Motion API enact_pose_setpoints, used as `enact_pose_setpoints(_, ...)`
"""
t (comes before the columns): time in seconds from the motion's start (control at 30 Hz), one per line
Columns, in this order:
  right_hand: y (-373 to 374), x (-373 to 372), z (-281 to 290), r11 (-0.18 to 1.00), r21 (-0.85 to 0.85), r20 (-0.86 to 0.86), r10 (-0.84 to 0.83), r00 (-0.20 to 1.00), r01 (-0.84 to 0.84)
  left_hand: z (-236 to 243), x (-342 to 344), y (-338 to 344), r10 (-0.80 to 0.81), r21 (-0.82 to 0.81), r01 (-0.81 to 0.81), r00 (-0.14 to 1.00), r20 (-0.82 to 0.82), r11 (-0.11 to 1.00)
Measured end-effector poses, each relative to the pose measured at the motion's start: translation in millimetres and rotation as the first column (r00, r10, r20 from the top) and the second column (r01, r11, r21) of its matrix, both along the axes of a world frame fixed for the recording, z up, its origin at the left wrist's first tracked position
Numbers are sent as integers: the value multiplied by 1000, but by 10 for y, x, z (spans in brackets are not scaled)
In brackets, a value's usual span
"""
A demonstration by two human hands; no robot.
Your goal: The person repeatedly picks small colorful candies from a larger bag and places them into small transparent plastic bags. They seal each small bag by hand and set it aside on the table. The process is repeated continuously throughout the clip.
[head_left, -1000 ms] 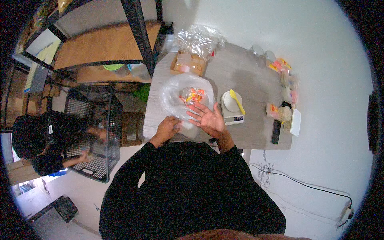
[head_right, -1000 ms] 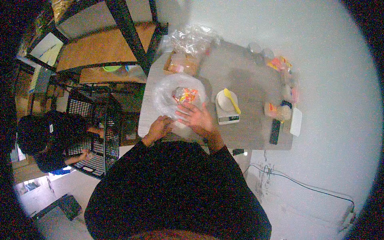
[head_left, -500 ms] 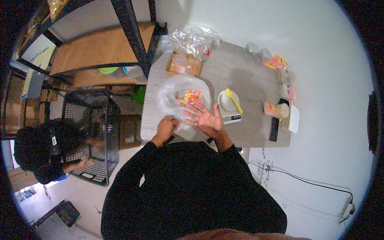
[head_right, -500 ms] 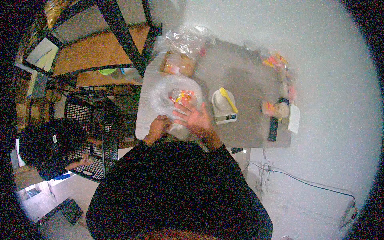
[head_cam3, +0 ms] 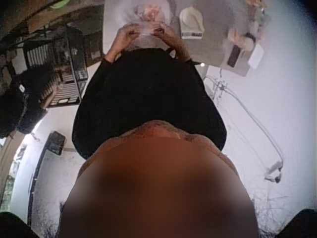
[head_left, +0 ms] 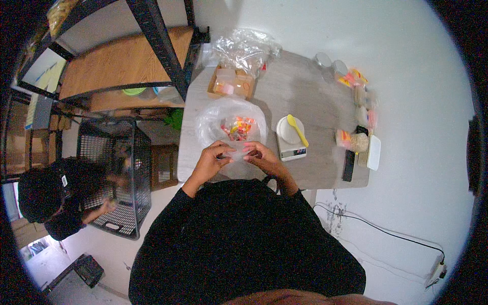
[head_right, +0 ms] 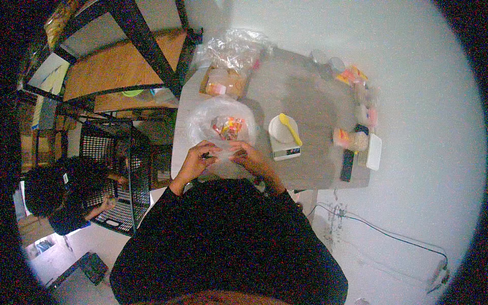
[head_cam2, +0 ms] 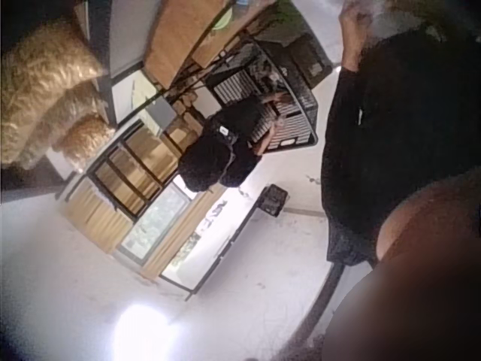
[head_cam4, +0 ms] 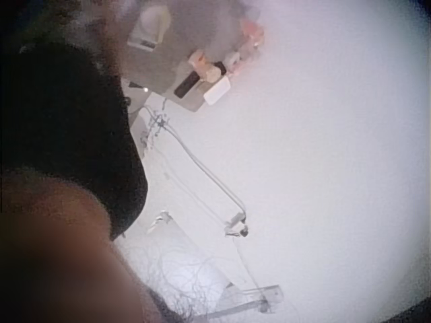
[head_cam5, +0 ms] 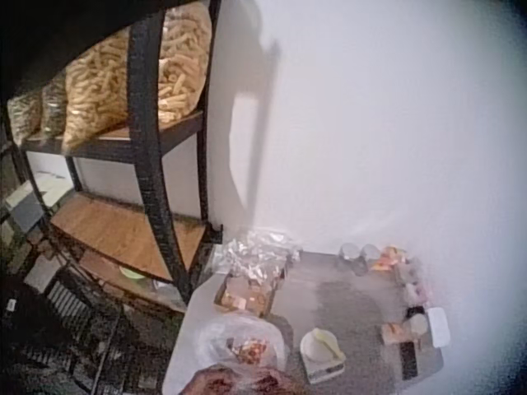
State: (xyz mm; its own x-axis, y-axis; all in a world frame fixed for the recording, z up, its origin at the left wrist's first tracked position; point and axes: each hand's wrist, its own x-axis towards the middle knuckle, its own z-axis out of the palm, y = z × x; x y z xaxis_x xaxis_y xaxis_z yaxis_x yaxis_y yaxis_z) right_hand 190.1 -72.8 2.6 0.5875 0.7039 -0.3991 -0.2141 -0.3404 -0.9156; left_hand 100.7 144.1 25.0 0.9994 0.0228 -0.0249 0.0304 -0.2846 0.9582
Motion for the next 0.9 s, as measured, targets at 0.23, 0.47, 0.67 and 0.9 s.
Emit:
enact_pose_setpoints(0.23,62,73,-14,999,46,119,3,993,-9,-108,177,-65,54,-350,-131,974,-221,928)
enact_pose_setpoints(0.47,91,59,51,995,26,589,65,806,-99,-352,122,-127,-13,-176,-11,990,-138,984)
enact_pose_setpoints(0.67,150,19,49,999,28,634,-4,773,-18,-436,176,-122,-29,-125,15,994,-108,992)
enact_pose_setpoints(0.9,91,21,152,992,53,657,-122,744,116,-156,211,-216,166,214,-208,966,199,954)
